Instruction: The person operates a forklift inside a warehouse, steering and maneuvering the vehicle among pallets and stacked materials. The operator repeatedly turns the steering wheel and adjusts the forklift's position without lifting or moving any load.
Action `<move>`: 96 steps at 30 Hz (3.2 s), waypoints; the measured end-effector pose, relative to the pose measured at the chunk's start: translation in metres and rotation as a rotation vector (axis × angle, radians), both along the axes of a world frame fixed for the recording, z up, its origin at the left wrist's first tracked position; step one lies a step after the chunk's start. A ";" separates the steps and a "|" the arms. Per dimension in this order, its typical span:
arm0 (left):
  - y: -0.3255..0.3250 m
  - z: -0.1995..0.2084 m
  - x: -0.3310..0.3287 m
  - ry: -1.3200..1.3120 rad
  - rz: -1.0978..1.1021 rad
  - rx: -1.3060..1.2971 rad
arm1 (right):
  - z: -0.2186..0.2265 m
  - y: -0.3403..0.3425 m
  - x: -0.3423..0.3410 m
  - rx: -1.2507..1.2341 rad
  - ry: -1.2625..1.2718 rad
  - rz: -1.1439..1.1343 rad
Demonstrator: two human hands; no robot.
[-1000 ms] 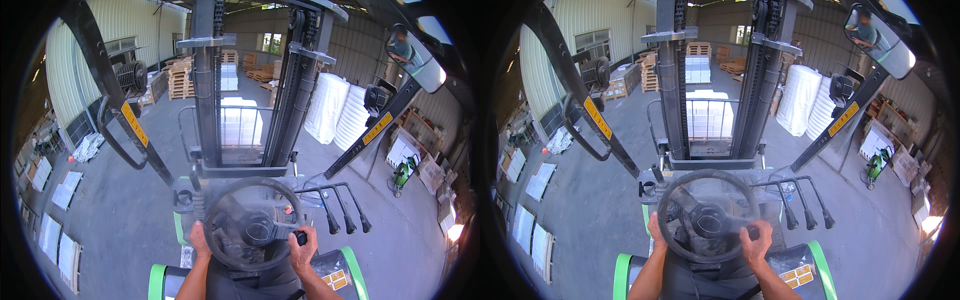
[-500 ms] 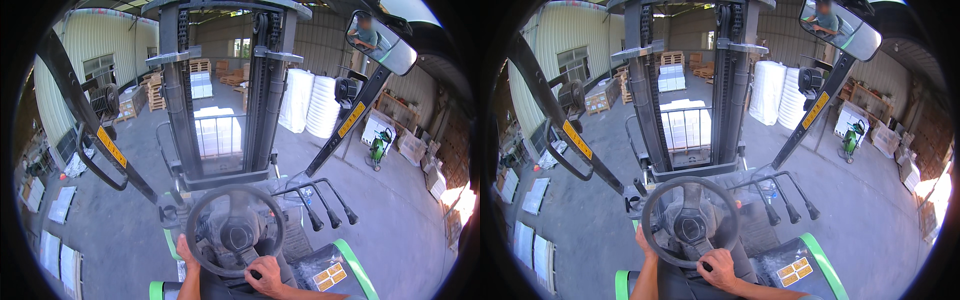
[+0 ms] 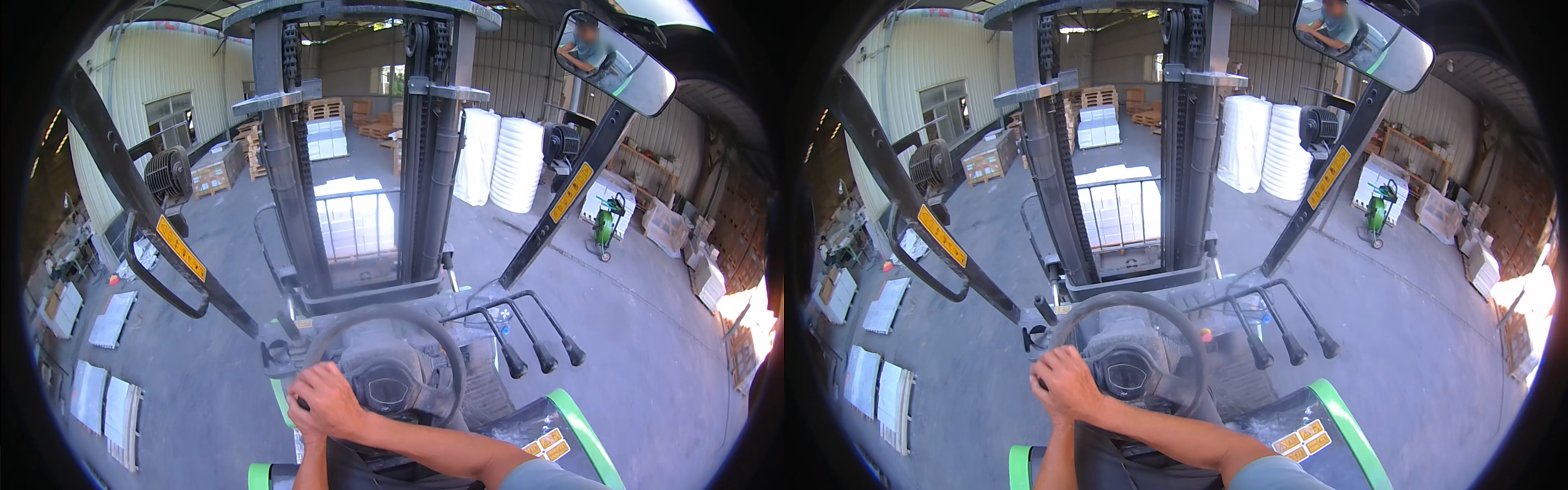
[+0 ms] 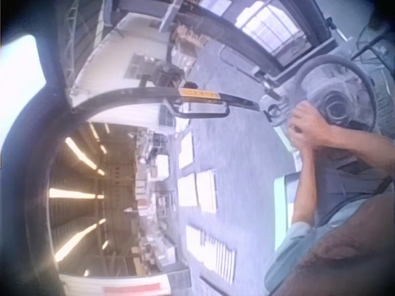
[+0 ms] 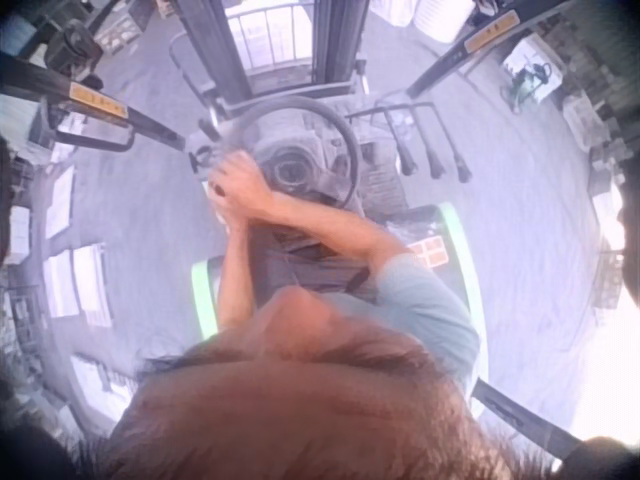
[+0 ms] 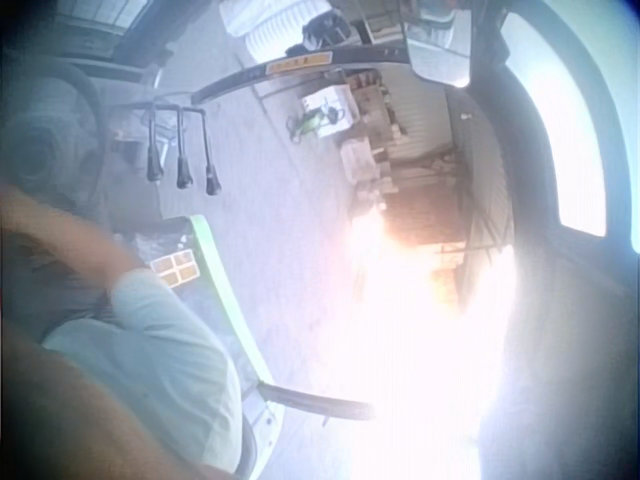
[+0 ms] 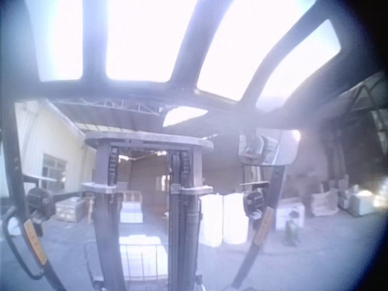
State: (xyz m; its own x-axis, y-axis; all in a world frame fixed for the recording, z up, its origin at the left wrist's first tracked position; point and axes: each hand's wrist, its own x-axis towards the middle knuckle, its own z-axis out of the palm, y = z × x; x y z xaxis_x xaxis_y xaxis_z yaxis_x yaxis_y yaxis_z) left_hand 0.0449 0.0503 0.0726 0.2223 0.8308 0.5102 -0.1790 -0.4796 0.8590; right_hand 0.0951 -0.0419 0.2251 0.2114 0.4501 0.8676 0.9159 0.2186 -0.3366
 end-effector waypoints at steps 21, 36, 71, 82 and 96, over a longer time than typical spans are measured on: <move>0.027 -0.030 0.061 -0.029 -0.196 -0.110 | 0.031 -0.071 0.165 0.293 0.228 -0.492; 0.038 -0.035 -0.027 -0.145 -0.303 -0.360 | -0.018 -0.125 0.103 0.237 0.324 -0.555; -0.078 -0.011 -0.006 0.085 0.097 -0.114 | -0.016 -0.230 0.078 0.004 0.517 -0.795; -0.087 -0.010 -0.027 0.130 0.048 -0.057 | 0.010 -0.148 0.092 0.078 0.509 -0.575; -0.050 0.001 -0.044 0.338 -0.110 -0.036 | -0.054 -0.112 -0.105 -0.243 0.113 -0.041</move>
